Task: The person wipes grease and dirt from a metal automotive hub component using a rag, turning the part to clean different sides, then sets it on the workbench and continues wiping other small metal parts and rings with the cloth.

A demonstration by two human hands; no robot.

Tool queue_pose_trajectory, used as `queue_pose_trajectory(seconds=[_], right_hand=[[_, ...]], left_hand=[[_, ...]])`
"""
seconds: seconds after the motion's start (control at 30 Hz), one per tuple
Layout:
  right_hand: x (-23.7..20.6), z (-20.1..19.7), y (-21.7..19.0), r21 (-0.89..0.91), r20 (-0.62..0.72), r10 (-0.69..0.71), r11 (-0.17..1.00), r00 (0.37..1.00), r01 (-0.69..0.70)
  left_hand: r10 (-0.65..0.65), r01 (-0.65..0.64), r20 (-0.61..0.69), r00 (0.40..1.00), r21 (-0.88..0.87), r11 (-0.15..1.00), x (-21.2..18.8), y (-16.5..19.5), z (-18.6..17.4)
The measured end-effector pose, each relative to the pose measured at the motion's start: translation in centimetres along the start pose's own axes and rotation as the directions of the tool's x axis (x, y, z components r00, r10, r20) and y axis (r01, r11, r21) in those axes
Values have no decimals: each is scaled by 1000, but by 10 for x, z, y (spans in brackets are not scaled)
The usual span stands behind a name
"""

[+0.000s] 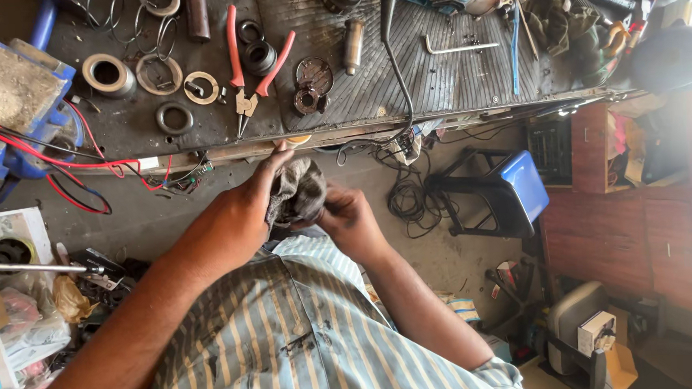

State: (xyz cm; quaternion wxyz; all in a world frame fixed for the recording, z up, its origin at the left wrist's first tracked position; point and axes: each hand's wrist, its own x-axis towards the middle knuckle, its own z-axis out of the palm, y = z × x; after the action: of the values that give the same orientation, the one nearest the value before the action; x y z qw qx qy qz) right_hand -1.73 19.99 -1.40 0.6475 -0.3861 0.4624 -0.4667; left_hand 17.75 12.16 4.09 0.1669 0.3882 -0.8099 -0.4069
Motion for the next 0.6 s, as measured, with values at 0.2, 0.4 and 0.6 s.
queue_pose_trajectory(seconds=[0.2,0.4,0.6], right_hand=[[-2,21,-3,-42,-171,103,993,980,-112],[3,31,-2,-440,-313,-84,896,946,-66],[2,33,-7,-642,-342,-164,759,925,-103]], left_hand=[[178,-166,-50,983,186,968,-3,-6,3],[362,-346,-81,928,164,924,-6,-4,1],[232,-242,75,970,178,954,-6,1,3]])
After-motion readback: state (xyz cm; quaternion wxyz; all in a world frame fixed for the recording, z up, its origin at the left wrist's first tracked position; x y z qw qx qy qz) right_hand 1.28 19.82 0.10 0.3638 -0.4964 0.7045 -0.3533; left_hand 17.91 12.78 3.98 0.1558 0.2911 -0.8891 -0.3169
